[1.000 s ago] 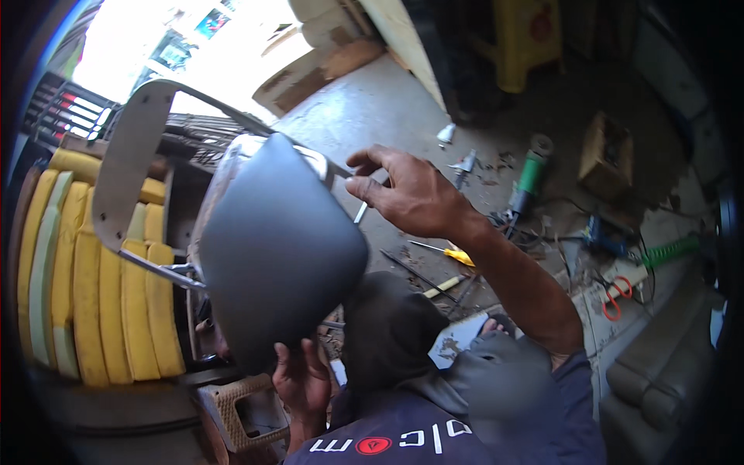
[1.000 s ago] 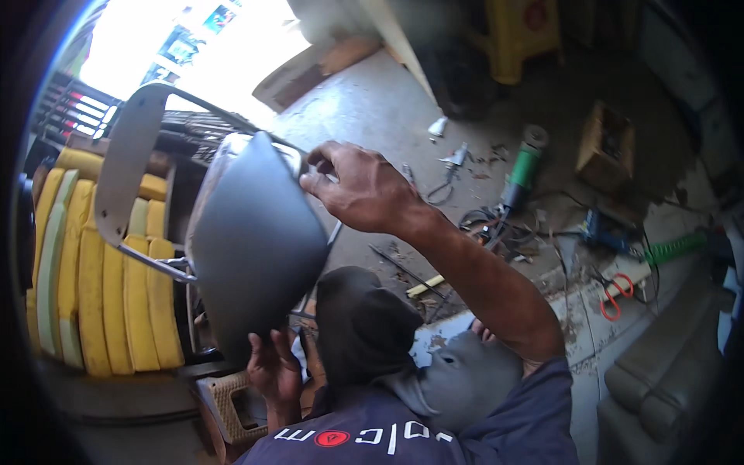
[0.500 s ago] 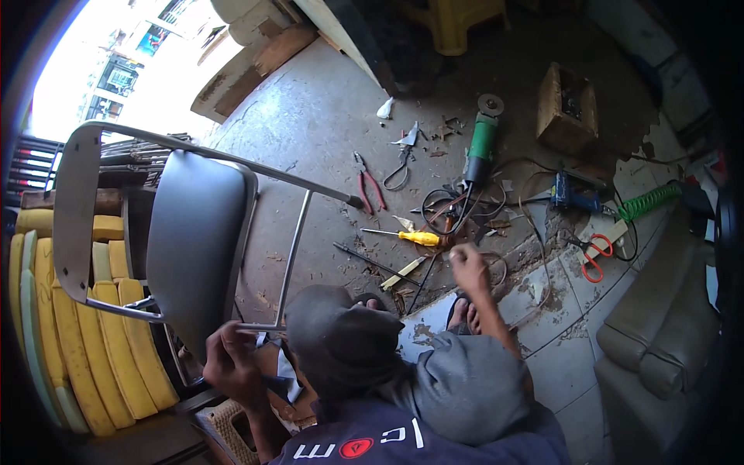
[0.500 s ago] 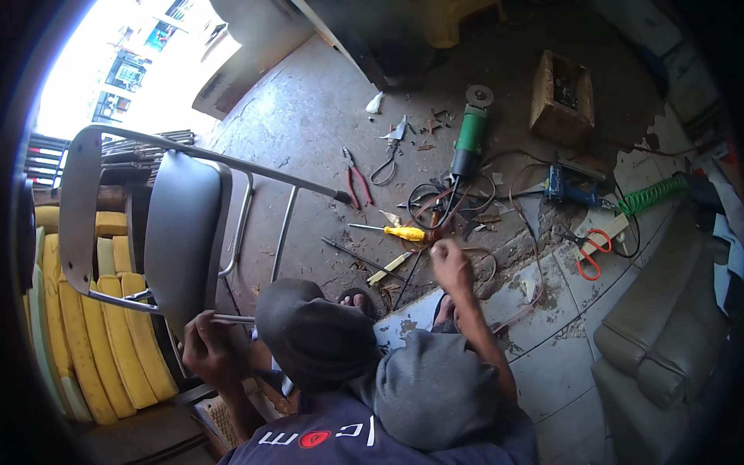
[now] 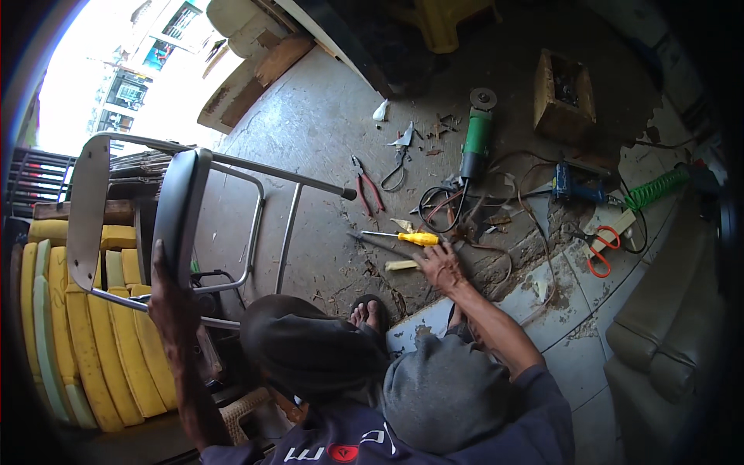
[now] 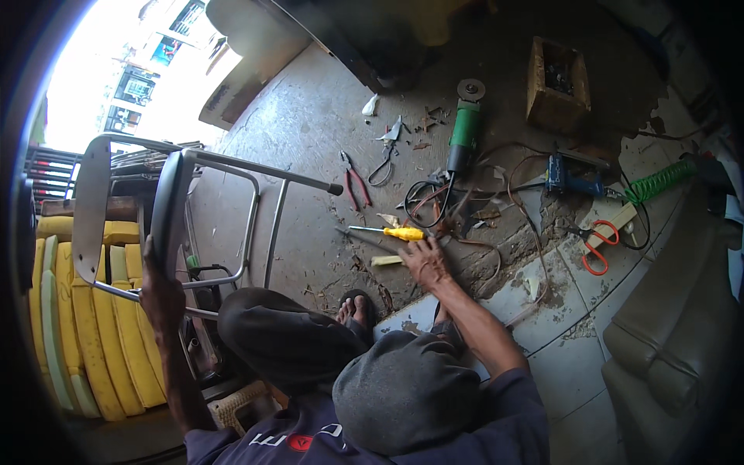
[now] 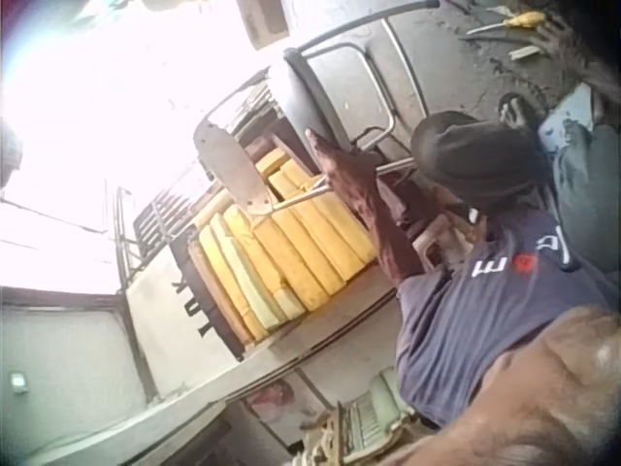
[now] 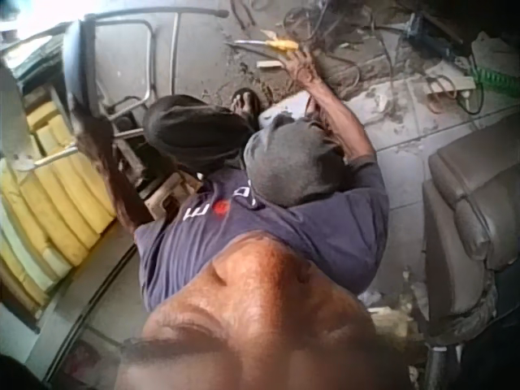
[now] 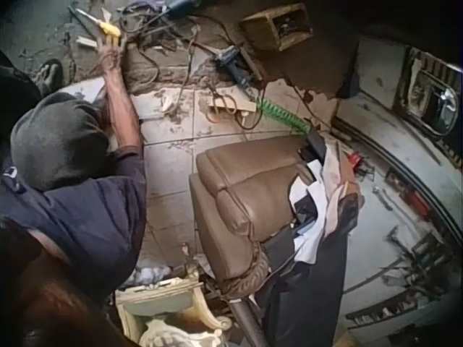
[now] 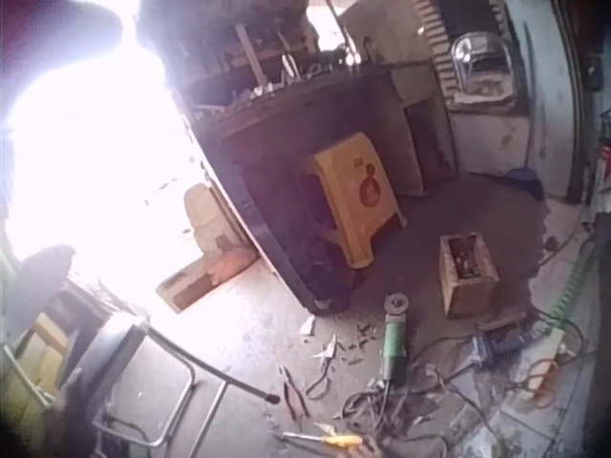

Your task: The person reupholsters a folding chair, using shears to trim black fabric, fitting the fabric over a seat cushion, and then using a screwdriver to reattach the upholstered seat to the metal chair frame.

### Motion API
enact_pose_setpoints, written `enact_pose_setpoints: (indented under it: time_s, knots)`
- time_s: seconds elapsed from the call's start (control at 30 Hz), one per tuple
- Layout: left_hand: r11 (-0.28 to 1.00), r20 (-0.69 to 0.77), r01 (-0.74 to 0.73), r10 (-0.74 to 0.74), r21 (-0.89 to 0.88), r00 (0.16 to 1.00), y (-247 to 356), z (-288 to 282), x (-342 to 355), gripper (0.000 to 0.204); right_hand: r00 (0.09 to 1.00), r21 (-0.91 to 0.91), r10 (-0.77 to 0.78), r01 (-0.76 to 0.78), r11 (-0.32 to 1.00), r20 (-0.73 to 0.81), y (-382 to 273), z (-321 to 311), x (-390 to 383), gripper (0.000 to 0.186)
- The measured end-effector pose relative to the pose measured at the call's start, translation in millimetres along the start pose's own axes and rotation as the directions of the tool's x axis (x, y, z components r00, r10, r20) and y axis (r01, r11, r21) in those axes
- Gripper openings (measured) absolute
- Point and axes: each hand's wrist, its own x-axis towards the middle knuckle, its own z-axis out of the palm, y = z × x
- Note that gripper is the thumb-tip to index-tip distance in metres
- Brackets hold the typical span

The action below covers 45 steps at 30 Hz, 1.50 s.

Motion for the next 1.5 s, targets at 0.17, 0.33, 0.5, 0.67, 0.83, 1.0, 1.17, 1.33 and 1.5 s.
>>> enact_pose_setpoints:
  time_s: [0.17, 0.33, 0.5, 0.67, 0.83, 1.0, 1.17, 1.33, 1.5]
  knots:
    - [0.992, 0.031, 0.054, -0.058, 0.118, 0.998, -53, -18, 53, 0.086, 1.0, -0.122, 0.029, -0.028, 0.992, 0.008, 57, -32, -15, 0.023]
    - [0.998, -0.005, 0.016, -0.015, 0.057, 1.0, -66, -34, 78, 0.076, 0.972, -0.069, 0.229, -0.232, 0.97, -0.054, 101, -86, -48, 0.031]
    - [0.995, -0.047, -0.097, 0.096, -0.019, 0.994, -107, -39, 105, 0.071, 0.849, -0.089, 0.528, -0.525, 0.846, 0.004, 57, -96, -27, 0.046]
    - [0.999, 0.033, 0.017, -0.015, -0.049, 0.999, -160, -32, 132, 0.073, 0.9, 0.445, 0.211, -0.379, 0.811, 0.382, -74, -113, 123, 0.057]
    - [0.998, 0.055, 0.061, -0.06, -0.004, 0.997, -164, -41, 151, 0.071, 0.765, 0.767, -0.077, -0.626, 0.142, 0.639, -233, -110, 283, 0.106]
    - [0.994, 0.016, 0.102, -0.101, -0.043, 0.995, -156, -38, 147, 0.07, 0.773, 0.77, 0.117, -0.582, -0.262, 0.624, -323, -76, 362, 0.06]
    - [0.994, -0.017, 0.112, -0.112, -0.002, 0.994, -134, -52, 154, 0.073, 0.753, 0.683, 0.214, -0.388, -0.619, 0.622, -311, -76, 378, 0.035]
    - [0.981, -0.022, 0.035, -0.04, -0.191, 0.999, -128, -67, 166, 0.071, 0.791, 0.619, 0.149, -0.329, -0.714, 0.593, -261, -127, 357, 0.04]
    - [0.983, -0.023, 0.04, -0.045, -0.18, 0.999, -81, -71, 186, 0.071, 0.773, 0.635, 0.215, -0.291, -0.715, 0.597, -217, -152, 350, 0.041]
